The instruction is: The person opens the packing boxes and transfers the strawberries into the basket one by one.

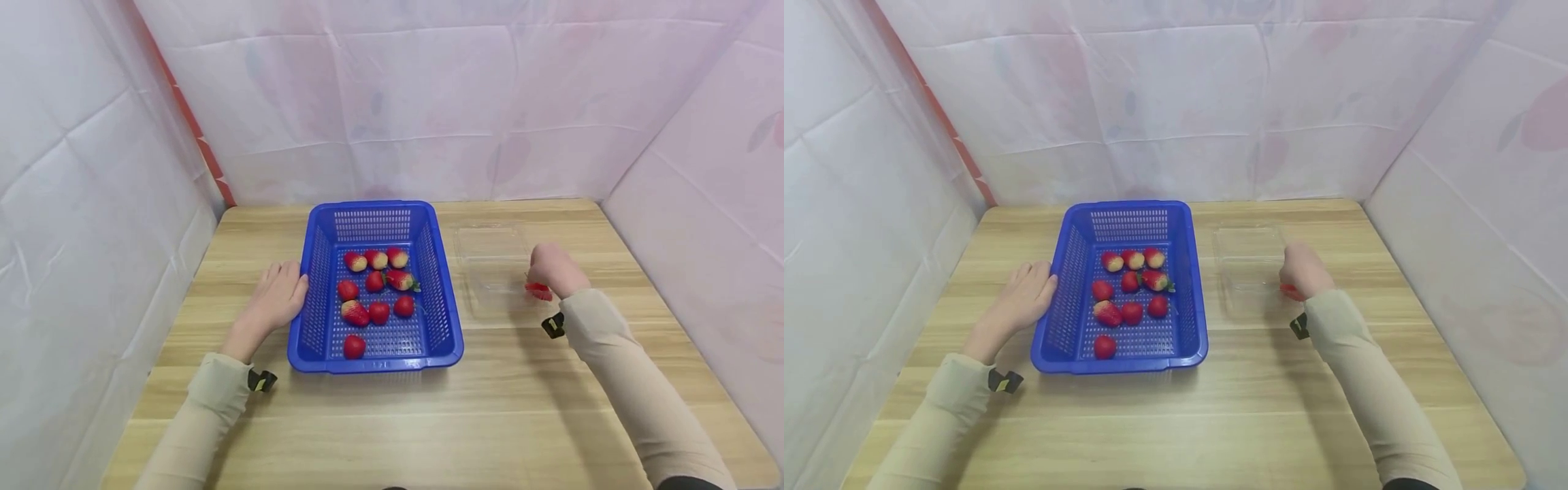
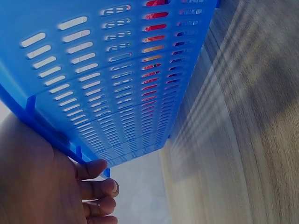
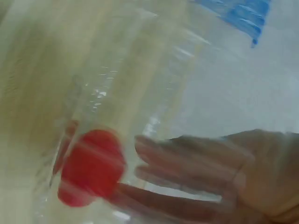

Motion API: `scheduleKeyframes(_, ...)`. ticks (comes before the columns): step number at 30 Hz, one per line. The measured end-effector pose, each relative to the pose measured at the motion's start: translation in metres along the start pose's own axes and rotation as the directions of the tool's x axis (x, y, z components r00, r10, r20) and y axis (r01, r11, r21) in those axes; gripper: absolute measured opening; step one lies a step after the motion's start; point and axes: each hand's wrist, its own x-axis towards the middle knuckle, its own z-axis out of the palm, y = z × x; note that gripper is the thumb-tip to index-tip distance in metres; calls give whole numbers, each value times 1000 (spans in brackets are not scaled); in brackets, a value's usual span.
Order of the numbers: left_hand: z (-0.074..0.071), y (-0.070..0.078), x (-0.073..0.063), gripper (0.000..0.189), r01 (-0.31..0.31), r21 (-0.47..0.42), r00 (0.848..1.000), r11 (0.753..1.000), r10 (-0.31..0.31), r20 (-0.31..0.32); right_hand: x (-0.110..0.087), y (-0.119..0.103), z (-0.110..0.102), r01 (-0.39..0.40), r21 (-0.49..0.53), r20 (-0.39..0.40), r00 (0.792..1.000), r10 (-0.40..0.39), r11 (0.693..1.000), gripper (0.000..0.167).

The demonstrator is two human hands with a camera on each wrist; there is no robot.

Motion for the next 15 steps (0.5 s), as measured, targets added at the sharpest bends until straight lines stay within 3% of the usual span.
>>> scheduleKeyframes(8, 2, 0, 2, 35, -10, -3, 1000, 1000, 10, -9, -3, 17, 22, -21, -35, -90, 996, 18, 999, 7)
scheduleKeyframes(15, 2, 0, 2, 35, 0, -1, 1000, 1000, 0, -8, -8, 19, 42, 11, 31, -215, 977, -4, 999, 24)
